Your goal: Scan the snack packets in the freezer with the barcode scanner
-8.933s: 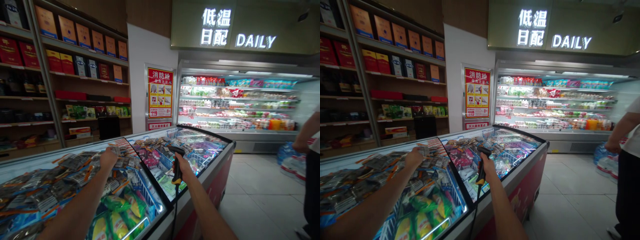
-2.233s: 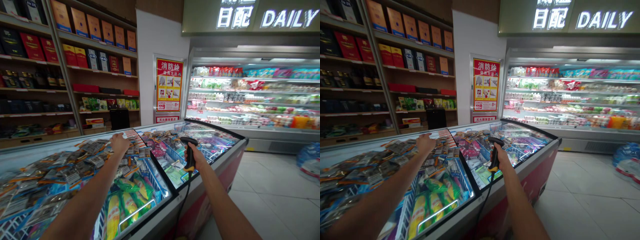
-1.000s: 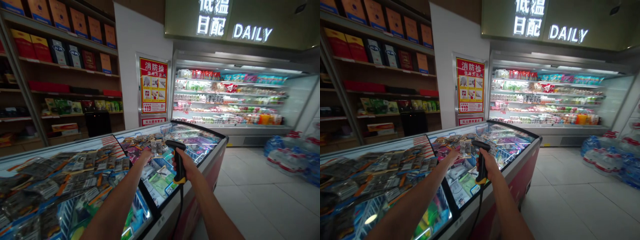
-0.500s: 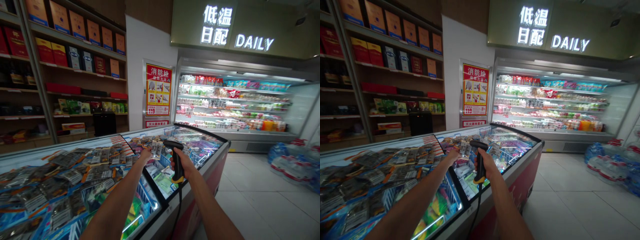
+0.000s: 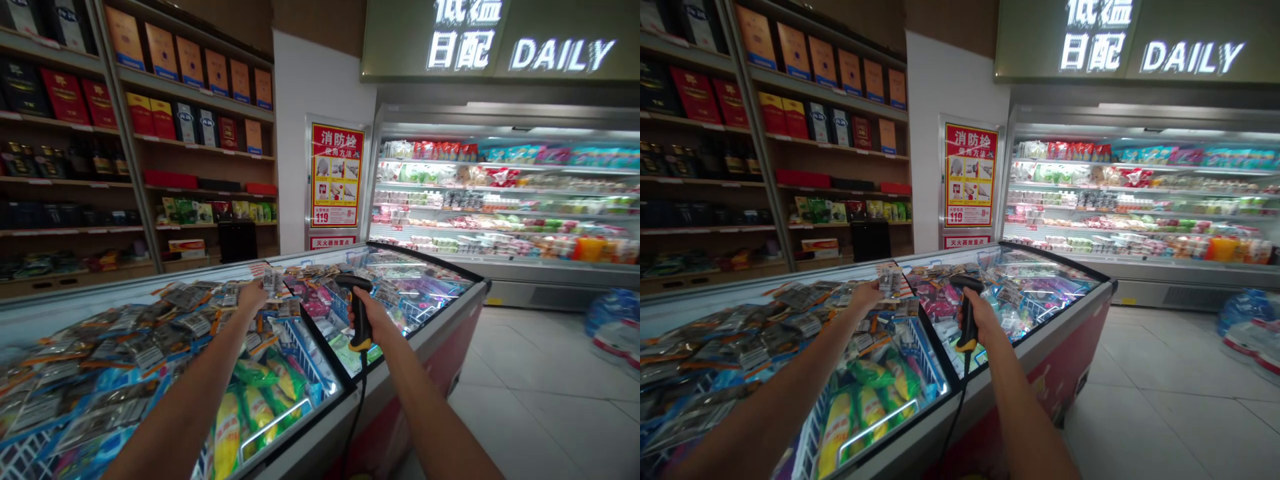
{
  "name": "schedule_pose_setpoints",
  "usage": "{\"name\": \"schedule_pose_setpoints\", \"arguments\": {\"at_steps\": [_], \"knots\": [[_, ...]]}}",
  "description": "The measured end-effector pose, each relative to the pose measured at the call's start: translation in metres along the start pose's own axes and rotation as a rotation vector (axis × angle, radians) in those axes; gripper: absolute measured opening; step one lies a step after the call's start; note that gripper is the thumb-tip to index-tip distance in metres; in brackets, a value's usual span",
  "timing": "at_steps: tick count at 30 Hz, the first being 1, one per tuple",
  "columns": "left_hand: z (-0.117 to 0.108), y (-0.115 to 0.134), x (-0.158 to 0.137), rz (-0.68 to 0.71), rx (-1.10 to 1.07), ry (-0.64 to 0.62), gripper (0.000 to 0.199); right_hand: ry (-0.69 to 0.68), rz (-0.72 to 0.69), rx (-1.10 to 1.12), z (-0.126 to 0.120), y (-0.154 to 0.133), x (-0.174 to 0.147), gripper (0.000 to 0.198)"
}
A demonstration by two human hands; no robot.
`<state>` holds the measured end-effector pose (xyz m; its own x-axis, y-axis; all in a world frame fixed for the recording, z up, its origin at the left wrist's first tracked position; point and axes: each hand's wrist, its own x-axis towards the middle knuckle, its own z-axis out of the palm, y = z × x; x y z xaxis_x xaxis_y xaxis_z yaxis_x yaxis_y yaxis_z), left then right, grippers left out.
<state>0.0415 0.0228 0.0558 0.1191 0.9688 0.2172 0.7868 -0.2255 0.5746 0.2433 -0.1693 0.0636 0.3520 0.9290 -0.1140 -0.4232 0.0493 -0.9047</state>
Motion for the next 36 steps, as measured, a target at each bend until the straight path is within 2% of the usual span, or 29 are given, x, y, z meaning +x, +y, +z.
{"name": "schedule_pose_setpoints", "arguments": {"at_steps": [5, 10, 14, 18, 21, 24, 31, 34, 36], "knots": [[-0.025, -0.035, 0.000, -0.090, 0.134, 0.018, 0.025, 0.018, 0.026, 0.017, 0.004, 0.001, 0.002, 0.024], [-0.035, -0.052, -0.005, -0.166, 0.191, 0.111, 0.024, 0.015, 0.032, 0.034, -0.001, 0.000, 0.005, 0.023], [-0.035, -0.046, -0.015, -0.184, 0.210, 0.248, 0.033, 0.020, 0.026, 0.049, -0.011, -0.002, 0.007, 0.024], [-0.024, -0.014, -0.023, -0.102, 0.205, 0.364, 0.042, 0.094, -0.012, 0.047, -0.029, -0.008, 0.007, 0.023], [-0.004, 0.024, -0.025, 0.008, 0.175, 0.365, 0.042, 0.157, -0.042, 0.050, -0.048, -0.014, 0.006, 0.023], [0.026, 0.068, -0.026, 0.129, 0.136, 0.295, 0.039, 0.202, -0.072, 0.065, -0.071, -0.020, 0.007, 0.023], [0.123, 0.162, -0.043, 0.382, 0.057, 0.023, 0.034, 0.317, -0.075, 0.079, -0.114, -0.024, 0.012, 0.023], [0.164, 0.189, -0.054, 0.475, 0.030, -0.102, 0.033, 0.356, -0.066, 0.072, -0.129, -0.024, 0.017, 0.024], [0.186, 0.202, -0.057, 0.485, 0.018, -0.163, 0.034, 0.366, -0.062, 0.074, -0.138, -0.023, 0.021, 0.024]]}}
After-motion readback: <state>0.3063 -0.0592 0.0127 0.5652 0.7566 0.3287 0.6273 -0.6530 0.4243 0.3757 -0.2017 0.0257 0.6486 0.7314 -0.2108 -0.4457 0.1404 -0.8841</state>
